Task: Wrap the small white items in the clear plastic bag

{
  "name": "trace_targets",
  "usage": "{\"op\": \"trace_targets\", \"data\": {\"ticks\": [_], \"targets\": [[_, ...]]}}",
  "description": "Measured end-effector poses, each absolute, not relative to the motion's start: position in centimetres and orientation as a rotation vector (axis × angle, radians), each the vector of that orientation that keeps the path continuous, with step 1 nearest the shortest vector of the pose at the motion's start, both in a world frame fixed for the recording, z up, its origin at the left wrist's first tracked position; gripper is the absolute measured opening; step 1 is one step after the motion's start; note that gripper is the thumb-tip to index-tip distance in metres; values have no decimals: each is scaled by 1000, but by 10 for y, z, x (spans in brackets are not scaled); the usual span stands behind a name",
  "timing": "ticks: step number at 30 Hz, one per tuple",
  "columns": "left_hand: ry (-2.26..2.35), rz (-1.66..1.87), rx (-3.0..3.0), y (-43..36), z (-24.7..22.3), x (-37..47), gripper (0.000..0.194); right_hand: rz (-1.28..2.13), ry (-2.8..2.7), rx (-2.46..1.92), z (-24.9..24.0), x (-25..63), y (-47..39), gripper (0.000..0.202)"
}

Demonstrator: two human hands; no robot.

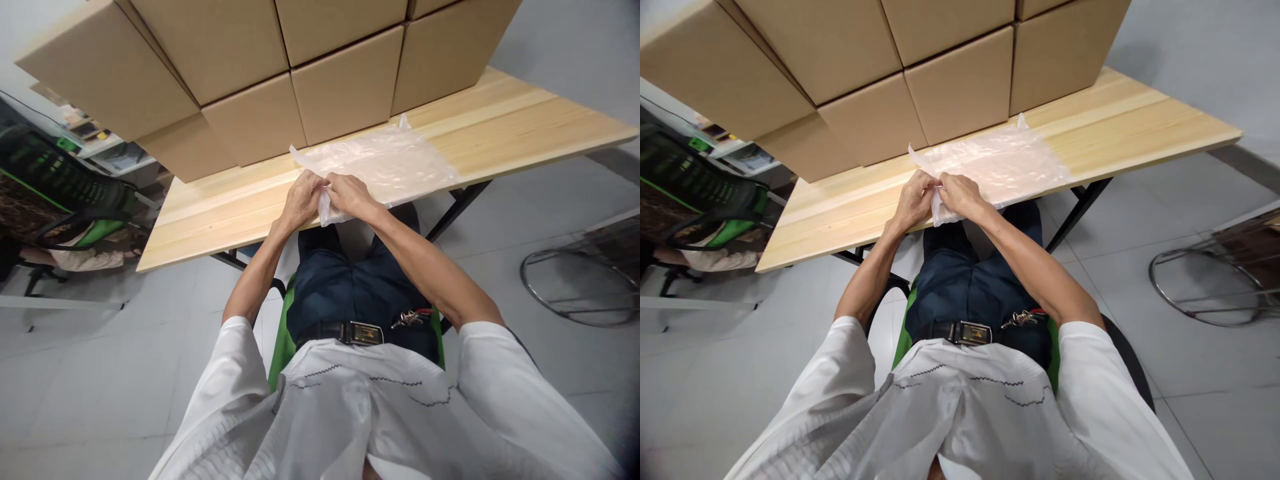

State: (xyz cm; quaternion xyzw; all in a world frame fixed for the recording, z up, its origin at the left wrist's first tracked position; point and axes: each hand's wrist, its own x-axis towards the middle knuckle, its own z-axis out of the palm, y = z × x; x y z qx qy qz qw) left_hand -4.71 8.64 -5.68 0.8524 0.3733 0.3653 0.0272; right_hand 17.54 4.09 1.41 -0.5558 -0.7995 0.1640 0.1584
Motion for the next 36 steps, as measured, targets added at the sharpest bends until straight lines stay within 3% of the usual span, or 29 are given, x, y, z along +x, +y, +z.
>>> {"op": "trace_targets", "data": {"ticks": [3, 8, 15, 20, 28, 36], "targets": [[1138, 1126, 2603, 87, -62, -48, 34, 498, -2272, -1521, 5, 180, 51, 52], [1111, 1070, 2547, 90, -74, -56, 65, 553, -2259, -1380, -1, 189, 61, 49], [1114, 1024, 2456, 90, -77, -56, 81, 752, -2154, -1325, 10, 195, 59, 37], [1145, 977, 2395, 79, -66, -49, 79, 762, -2139, -1414, 15, 192, 63, 22], [1146, 958, 2339, 75, -60, -43, 81, 973, -1946, -1463, 7, 187, 72, 26], [1154, 969, 2346, 69, -60, -38, 62, 951, -1827, -1351, 22, 178, 118, 20]]}}
